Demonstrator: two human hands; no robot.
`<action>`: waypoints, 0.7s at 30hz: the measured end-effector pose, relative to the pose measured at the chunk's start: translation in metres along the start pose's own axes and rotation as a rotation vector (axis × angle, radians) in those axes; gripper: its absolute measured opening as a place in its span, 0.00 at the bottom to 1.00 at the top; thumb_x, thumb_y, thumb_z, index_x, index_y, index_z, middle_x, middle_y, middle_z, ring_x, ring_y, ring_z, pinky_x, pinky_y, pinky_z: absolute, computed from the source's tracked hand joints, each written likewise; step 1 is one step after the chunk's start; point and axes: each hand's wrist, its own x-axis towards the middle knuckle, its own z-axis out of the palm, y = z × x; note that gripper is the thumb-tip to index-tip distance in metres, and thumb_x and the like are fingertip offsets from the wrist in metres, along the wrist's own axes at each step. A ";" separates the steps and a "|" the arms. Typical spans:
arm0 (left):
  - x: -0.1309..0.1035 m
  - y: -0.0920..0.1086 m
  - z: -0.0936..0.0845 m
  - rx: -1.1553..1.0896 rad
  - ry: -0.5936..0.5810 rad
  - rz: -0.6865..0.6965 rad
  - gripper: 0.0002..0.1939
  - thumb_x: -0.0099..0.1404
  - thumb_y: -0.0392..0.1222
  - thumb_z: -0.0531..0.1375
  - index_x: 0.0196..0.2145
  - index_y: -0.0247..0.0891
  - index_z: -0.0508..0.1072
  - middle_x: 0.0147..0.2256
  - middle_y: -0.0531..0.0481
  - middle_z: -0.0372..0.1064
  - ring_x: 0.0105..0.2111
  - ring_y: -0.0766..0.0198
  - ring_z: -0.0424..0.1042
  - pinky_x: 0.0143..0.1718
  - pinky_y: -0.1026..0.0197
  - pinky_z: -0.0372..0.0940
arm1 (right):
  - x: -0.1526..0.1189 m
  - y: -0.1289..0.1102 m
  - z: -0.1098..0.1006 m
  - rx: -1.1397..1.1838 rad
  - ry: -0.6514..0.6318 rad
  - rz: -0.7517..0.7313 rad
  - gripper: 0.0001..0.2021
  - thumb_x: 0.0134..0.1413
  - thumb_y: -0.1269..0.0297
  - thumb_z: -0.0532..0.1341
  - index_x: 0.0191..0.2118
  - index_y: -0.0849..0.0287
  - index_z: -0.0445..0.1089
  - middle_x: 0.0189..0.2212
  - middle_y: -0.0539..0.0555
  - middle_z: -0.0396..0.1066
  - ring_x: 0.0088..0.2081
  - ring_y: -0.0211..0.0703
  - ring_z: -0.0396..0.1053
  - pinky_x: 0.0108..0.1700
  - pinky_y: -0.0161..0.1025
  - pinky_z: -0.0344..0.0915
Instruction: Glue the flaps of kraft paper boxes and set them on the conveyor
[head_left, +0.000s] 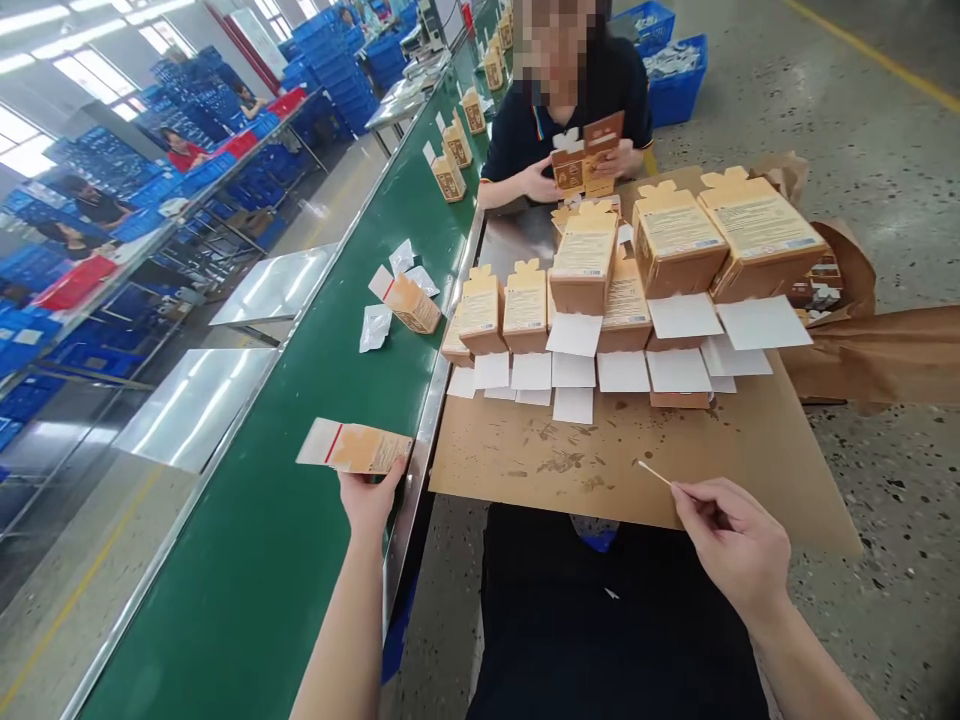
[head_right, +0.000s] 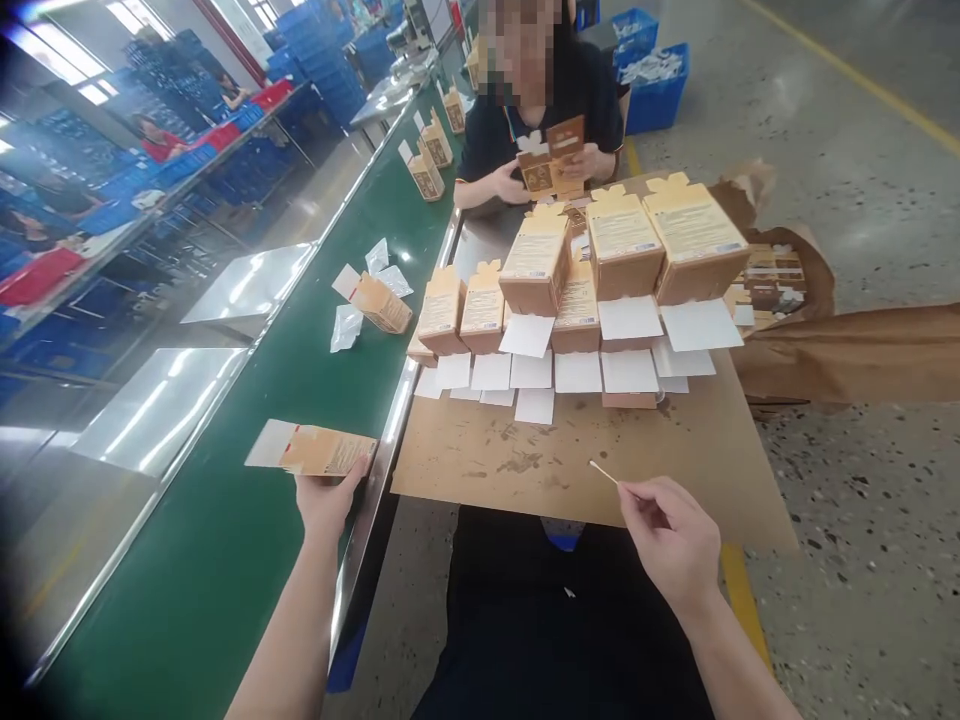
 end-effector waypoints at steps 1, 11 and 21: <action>0.000 -0.002 0.001 0.033 0.005 0.015 0.43 0.45 0.45 0.88 0.55 0.43 0.75 0.60 0.36 0.85 0.69 0.36 0.81 0.77 0.32 0.69 | 0.000 -0.001 -0.001 -0.010 0.002 -0.005 0.18 0.74 0.50 0.73 0.30 0.51 0.84 0.24 0.53 0.79 0.22 0.43 0.72 0.24 0.40 0.74; 0.037 0.006 0.022 0.136 0.017 0.034 0.42 0.49 0.44 0.84 0.58 0.43 0.72 0.57 0.36 0.83 0.66 0.35 0.83 0.75 0.31 0.71 | 0.004 0.002 -0.006 -0.056 -0.013 -0.013 0.17 0.72 0.51 0.73 0.30 0.50 0.84 0.24 0.52 0.80 0.21 0.43 0.73 0.23 0.40 0.74; -0.003 0.005 0.006 0.053 0.239 0.336 0.43 0.52 0.54 0.83 0.60 0.45 0.71 0.60 0.39 0.72 0.68 0.34 0.76 0.77 0.26 0.66 | -0.006 0.015 -0.044 -0.113 0.132 0.026 0.16 0.69 0.46 0.74 0.30 0.44 0.84 0.23 0.54 0.79 0.20 0.47 0.73 0.23 0.44 0.76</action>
